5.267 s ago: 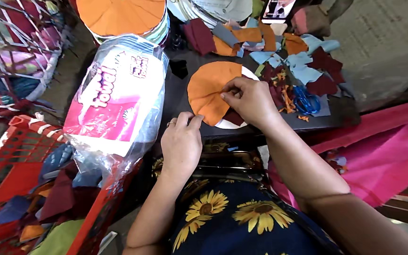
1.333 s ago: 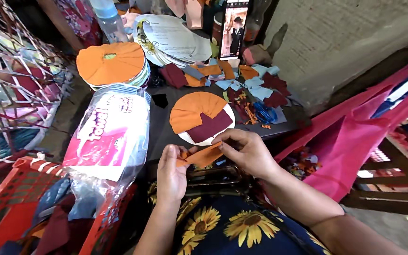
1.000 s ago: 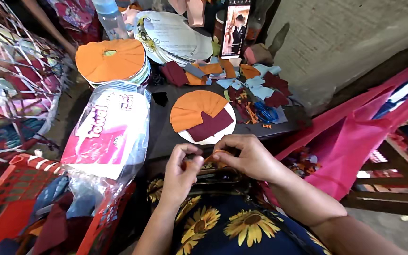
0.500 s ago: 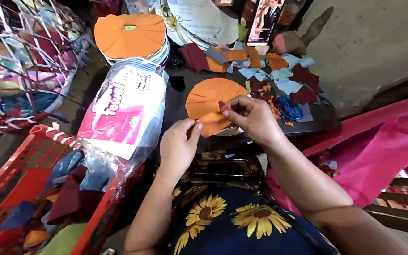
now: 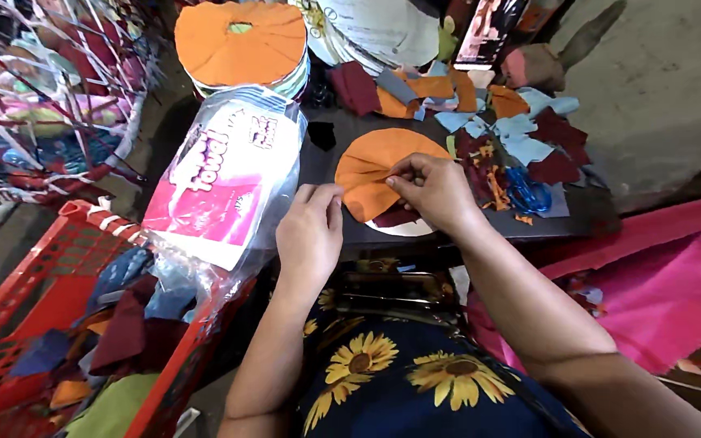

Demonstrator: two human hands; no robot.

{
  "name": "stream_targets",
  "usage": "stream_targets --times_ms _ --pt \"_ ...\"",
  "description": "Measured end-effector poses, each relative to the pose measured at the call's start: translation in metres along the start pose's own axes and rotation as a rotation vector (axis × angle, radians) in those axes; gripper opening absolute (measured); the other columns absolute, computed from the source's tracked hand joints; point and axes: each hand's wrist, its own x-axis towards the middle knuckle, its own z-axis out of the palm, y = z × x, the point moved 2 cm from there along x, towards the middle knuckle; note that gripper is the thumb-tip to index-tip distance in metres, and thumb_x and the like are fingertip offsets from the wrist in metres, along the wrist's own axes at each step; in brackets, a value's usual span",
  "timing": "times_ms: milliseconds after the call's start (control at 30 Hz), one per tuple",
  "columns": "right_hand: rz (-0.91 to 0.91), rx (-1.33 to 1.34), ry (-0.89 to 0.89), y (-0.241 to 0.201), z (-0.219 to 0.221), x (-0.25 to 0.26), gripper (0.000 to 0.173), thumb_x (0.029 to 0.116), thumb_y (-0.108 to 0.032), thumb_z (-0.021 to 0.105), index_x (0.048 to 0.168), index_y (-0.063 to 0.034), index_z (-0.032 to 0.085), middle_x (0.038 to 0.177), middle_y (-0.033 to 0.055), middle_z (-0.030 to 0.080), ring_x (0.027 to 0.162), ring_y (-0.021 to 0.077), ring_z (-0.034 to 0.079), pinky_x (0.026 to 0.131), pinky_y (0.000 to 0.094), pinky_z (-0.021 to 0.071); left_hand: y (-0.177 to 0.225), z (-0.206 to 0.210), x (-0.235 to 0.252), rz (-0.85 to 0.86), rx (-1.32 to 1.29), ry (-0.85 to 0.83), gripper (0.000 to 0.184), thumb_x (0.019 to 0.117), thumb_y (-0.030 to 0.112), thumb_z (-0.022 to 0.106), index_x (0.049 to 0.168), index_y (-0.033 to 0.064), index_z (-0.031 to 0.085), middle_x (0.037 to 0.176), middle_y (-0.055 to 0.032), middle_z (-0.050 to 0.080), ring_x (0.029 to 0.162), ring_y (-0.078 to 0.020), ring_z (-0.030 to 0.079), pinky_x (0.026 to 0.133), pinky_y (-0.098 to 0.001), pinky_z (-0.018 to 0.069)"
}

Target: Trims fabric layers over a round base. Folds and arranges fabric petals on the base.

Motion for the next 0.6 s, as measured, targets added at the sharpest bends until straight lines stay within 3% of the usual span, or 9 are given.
stream_targets --times_ms 200,367,500,600 --pt "-0.043 -0.061 0.019 0.001 0.002 0.002 0.015 0.0985 -0.015 0.069 0.106 -0.0024 0.070 0.086 0.0089 0.068 0.068 0.0146 0.064 0.066 0.0348 0.0556 0.000 0.018 -0.007 0.043 0.112 -0.038 0.018 0.0962 0.023 0.071 0.109 0.0114 0.076 0.108 -0.0130 0.069 0.081 -0.0279 0.069 0.065 -0.0461 0.0556" --pt "-0.098 -0.280 0.098 -0.006 0.003 -0.003 0.027 0.0949 -0.011 0.071 0.117 0.0033 0.064 0.109 0.0232 0.065 0.090 0.0388 0.066 0.076 0.0570 0.0532 0.004 0.018 -0.005 0.014 0.157 -0.094 0.019 0.0953 0.026 0.073 0.108 0.0123 0.076 0.109 -0.0133 0.068 0.083 -0.0289 0.069 0.066 -0.0469 0.0559" --pt "-0.269 -0.318 0.198 -0.003 0.005 -0.006 0.015 0.0962 -0.006 0.065 0.108 0.0036 0.069 0.107 0.0231 0.066 0.097 0.0397 0.067 0.080 0.0543 0.0552 0.004 0.018 -0.003 0.008 0.167 -0.095 0.019 0.0958 0.026 0.072 0.110 0.0130 0.075 0.108 -0.0124 0.067 0.079 -0.0274 0.068 0.064 -0.0460 0.0549" --pt "-0.299 -0.349 0.131 0.001 0.010 -0.004 0.015 0.0979 -0.009 0.065 0.105 0.0014 0.073 0.106 0.0208 0.068 0.102 0.0388 0.067 0.085 0.0544 0.0558 0.003 0.018 -0.004 0.015 0.188 -0.080 0.021 0.0947 0.027 0.073 0.111 0.0138 0.076 0.109 -0.0124 0.068 0.081 -0.0289 0.069 0.064 -0.0471 0.0553"
